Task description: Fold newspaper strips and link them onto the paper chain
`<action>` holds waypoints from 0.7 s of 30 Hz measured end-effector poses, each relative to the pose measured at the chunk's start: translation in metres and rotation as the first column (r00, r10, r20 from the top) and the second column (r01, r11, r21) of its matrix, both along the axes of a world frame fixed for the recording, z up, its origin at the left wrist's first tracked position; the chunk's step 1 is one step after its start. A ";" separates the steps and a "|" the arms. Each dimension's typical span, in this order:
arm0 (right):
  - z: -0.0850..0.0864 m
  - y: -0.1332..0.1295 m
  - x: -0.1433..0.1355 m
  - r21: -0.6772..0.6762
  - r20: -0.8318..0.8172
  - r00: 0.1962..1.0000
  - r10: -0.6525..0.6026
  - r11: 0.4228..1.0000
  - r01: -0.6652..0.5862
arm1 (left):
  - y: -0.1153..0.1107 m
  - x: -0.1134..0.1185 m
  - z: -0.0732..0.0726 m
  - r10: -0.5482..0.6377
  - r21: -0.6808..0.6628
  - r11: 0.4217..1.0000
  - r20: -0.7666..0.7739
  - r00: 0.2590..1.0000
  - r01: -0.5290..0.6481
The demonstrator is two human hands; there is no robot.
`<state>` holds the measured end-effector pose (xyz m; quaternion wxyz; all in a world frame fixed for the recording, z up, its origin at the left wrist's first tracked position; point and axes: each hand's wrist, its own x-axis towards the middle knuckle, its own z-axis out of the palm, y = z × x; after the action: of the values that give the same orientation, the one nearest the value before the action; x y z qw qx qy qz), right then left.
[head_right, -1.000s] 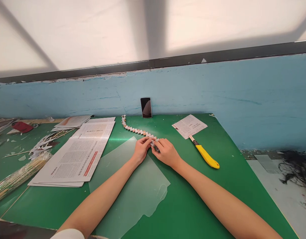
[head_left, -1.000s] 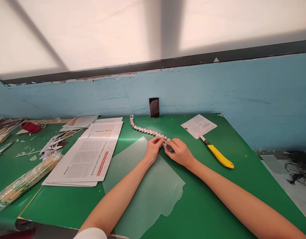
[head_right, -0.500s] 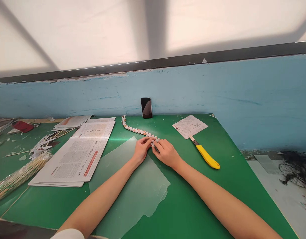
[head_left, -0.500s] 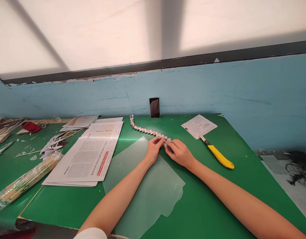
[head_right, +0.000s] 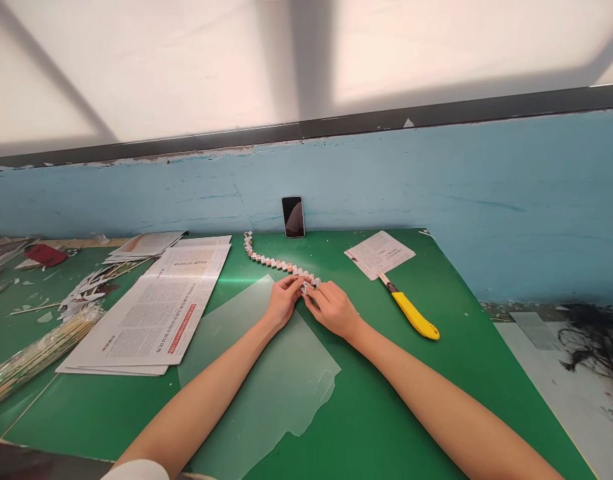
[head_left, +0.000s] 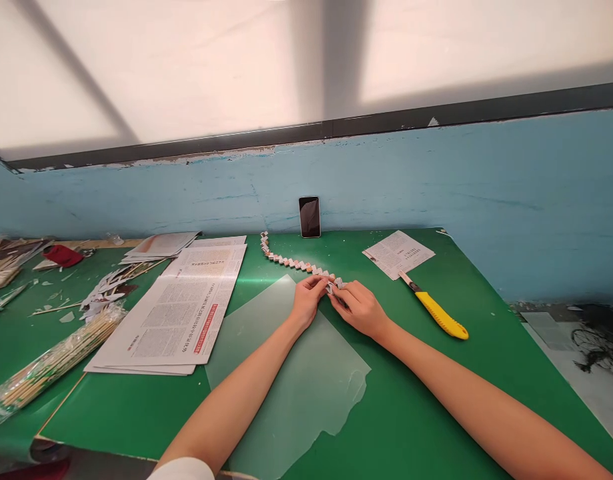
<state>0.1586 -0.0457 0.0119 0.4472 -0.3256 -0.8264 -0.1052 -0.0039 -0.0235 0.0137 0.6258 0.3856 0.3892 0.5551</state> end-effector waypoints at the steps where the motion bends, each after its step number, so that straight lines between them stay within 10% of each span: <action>1: 0.001 0.000 0.000 0.005 0.011 1.000 0.005 1.000 -0.005 | 0.000 0.000 0.000 -0.002 0.001 1.000 0.000 1.000 0.002; 21: 0.004 -0.002 -0.007 -0.076 -0.083 0.991 -0.106 0.992 0.100 | 0.000 0.000 -0.001 -0.006 0.026 1.000 -0.022 1.000 0.007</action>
<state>0.1518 -0.0479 0.0155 0.4646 -0.3881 -0.7915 -0.0841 -0.0041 -0.0236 0.0130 0.6182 0.4010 0.3878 0.5538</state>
